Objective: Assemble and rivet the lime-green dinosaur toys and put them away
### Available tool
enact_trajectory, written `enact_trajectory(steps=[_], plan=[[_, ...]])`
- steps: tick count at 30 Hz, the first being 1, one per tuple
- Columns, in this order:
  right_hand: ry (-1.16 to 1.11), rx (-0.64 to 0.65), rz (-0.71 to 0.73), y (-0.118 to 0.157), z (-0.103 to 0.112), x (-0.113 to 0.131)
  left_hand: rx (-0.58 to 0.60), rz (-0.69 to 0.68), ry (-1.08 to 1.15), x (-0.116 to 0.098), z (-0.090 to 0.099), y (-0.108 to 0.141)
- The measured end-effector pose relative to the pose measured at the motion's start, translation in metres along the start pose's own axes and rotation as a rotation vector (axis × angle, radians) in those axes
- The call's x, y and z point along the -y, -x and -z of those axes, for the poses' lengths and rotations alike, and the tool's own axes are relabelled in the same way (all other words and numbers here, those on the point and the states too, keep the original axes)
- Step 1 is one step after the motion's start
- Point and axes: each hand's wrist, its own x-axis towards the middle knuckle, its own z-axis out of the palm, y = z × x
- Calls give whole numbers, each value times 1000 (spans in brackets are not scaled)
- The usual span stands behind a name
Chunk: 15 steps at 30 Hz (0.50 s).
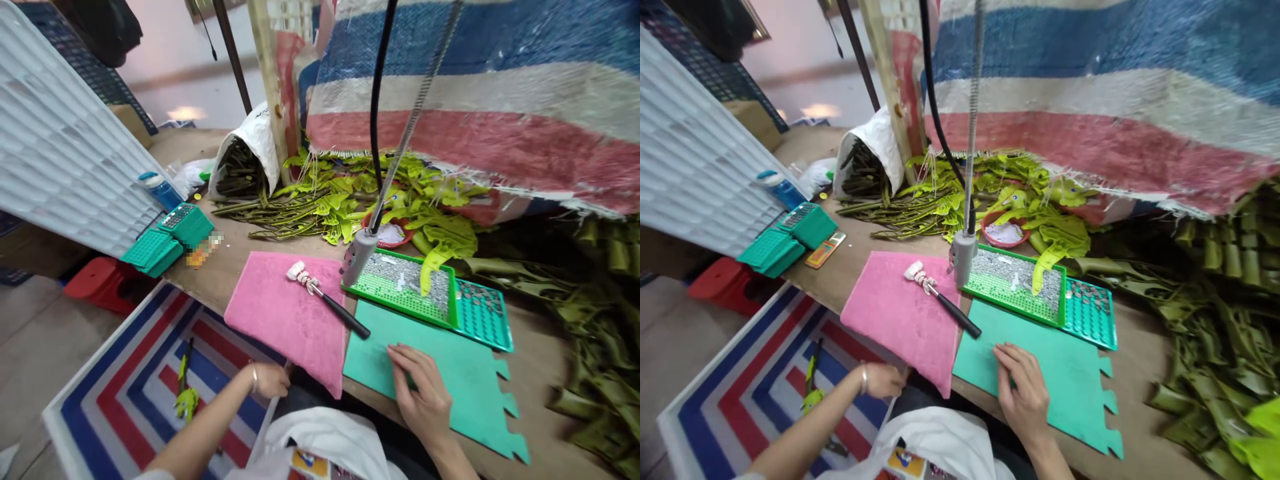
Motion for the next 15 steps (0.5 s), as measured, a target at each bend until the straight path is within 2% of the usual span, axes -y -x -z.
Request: enact_trajectory(steps=[1,2,4,5,6,7,8,9,10,12,15], plan=[[10,-17,-4,1,2,0,64,-58,23,-6,17,9],[15,-26,-1,1,2,1,79,-138,41,-14,38,15],[16,-18,11,2,1,2,-92,-327,13,-34,91,14],[14,-10,19,2,0,3,-382,-360,-76,-44,121,6],[11,-3,23,2,-1,3,-672,-330,-215,-54,152,-7],[7,-1,18,2,-2,4,-882,-261,-344,-63,182,-24],[5,-3,9,2,-3,4,-1024,-198,-434,-70,208,-44],[6,-9,-5,2,-3,4,-1098,-153,-489,-76,231,-64],[9,-13,-20,2,-3,4,-1120,-118,-521,-81,249,-85],[18,-14,-38,3,-4,4,-1112,-43,-572,-87,272,-121],[22,-13,-47,5,-4,5,-1048,39,-672,-90,284,-155]])
